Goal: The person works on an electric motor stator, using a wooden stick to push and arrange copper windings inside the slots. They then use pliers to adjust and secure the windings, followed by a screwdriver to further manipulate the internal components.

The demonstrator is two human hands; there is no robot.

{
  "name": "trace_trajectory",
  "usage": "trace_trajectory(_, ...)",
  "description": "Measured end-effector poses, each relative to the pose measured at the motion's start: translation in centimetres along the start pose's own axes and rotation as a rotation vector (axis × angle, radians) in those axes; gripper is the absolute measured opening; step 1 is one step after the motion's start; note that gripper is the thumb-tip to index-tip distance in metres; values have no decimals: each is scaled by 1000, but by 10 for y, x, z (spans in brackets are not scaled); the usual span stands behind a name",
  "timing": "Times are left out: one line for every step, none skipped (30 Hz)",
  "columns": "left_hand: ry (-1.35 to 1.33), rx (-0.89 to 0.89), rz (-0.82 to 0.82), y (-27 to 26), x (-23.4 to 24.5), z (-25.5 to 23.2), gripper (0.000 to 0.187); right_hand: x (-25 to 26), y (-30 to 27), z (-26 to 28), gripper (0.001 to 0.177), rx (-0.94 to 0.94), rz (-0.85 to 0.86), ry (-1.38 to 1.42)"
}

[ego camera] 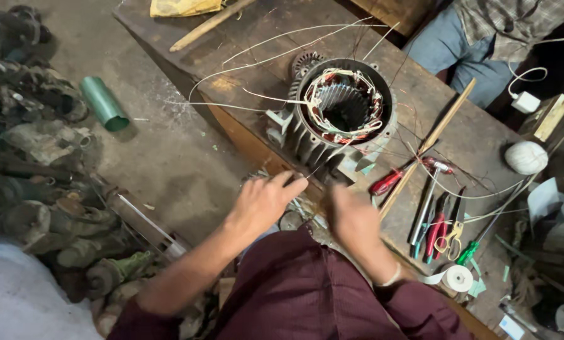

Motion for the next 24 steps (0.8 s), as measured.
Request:
trace_trajectory(89,-24,89,-1,-6,1,36,-14,-2,8,20,58,53,-3)
trace_trajectory(163,-40,173,-5,-12,2,38,-26,-6,15,26,118,108,-4)
trace_trajectory(195,-34,263,-8,-19,4,37,-35,-8,7,24,16,151,-38)
trace_trajectory(202,-32,239,-8,-17,3,36,-42,-10,-2,25,-76,198,-72)
trace_trajectory(209,-30,214,-9,-16,2,35,-48,-12,-12,29,-167,245,-106)
trace_trajectory(217,-31,196,-10,-13,1,34,-43,-10,2,29,-80,176,26)
trace_trajectory(207,-17,172,-11,-10,1,33,-35,-8,15,31,7,105,157)
trace_trajectory(188,-15,143,-9,-9,0,32,-23,-8,23,33,86,26,273)
trace_trajectory(169,-13,114,-6,-8,-1,31,-23,-8,15,28,17,50,228)
trace_trajectory(185,-36,92,-4,-7,-3,30,-25,-5,8,22,-42,73,187)
trace_trajectory(200,-60,69,-2,-6,-5,30,-28,-3,2,16,-100,96,146)
trace_trajectory(214,-72,56,-6,-5,-8,29,-25,-4,7,20,-60,69,166)
trace_trajectory(235,-76,77,-10,-8,-10,26,-23,-7,13,25,-20,41,186)
trace_trajectory(261,-91,93,-9,-10,-10,23,-22,-4,17,29,18,1,206)
trace_trajectory(287,-106,110,-8,-13,-10,20,-31,-2,13,28,-15,61,223)
trace_trajectory(281,-114,99,-8,-14,-11,20,-38,-5,9,26,-55,123,234)
trace_trajectory(275,-122,88,-9,-15,-12,20,-45,-7,3,25,-97,185,245)
trace_trajectory(273,-119,74,-11,-15,-13,21,-46,-9,1,21,-116,182,181)
trace_trajectory(275,-118,88,-13,-21,-14,18,-46,-10,-2,17,-135,179,118)
trace_trajectory(278,-116,104,-15,-26,-14,15,-46,-11,-4,14,-155,175,57)
trace_trajectory(282,-114,121,-16,-31,-14,12,-43,-11,7,18,-87,172,131)
trace_trajectory(216,-25,189,-15,-40,-5,12,-38,-9,15,21,-23,160,200)
trace_trajectory(113,101,268,-16,-49,6,13,-30,-9,25,25,41,148,268)
trace_trajectory(-47,274,365,-17,-63,18,14,-26,-6,19,22,-13,152,329)
Point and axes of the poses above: each hand's wrist, its own y-axis towards the middle knuckle, its own x-axis out of the back of the hand, z = x × y, the point moved 10 cm from there along y, towards the middle knuckle, and after that the axes turned 9 degrees about -z, right-handed, at the moved point
